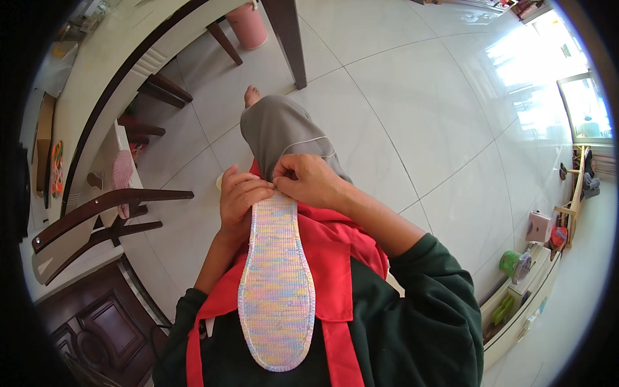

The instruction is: The person sews a colorful slipper sole using a needle and thread. They hold the sole in their left hand and repeatedly pass the needle through the edge while pulling the thread with their right hand.

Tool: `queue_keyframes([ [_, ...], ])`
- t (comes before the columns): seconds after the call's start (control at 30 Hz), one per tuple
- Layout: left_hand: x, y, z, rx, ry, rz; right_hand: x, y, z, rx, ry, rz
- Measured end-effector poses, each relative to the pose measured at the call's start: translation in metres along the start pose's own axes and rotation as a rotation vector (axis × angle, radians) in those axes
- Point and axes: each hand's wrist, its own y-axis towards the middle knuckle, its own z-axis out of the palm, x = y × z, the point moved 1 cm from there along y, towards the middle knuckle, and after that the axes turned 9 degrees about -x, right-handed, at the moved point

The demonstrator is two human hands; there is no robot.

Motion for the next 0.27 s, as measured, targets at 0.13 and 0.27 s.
queue_keyframes([
  [0.13,0.000,-0.009,0.008,0.090,-0.080,-0.093,-0.011,0.008,0.003,-0.089,0.097,0.033],
  [0.27,-0.004,-0.022,0.012,0.209,-0.165,-0.160,-0.016,0.022,-0.010,-0.192,0.384,0.136],
])
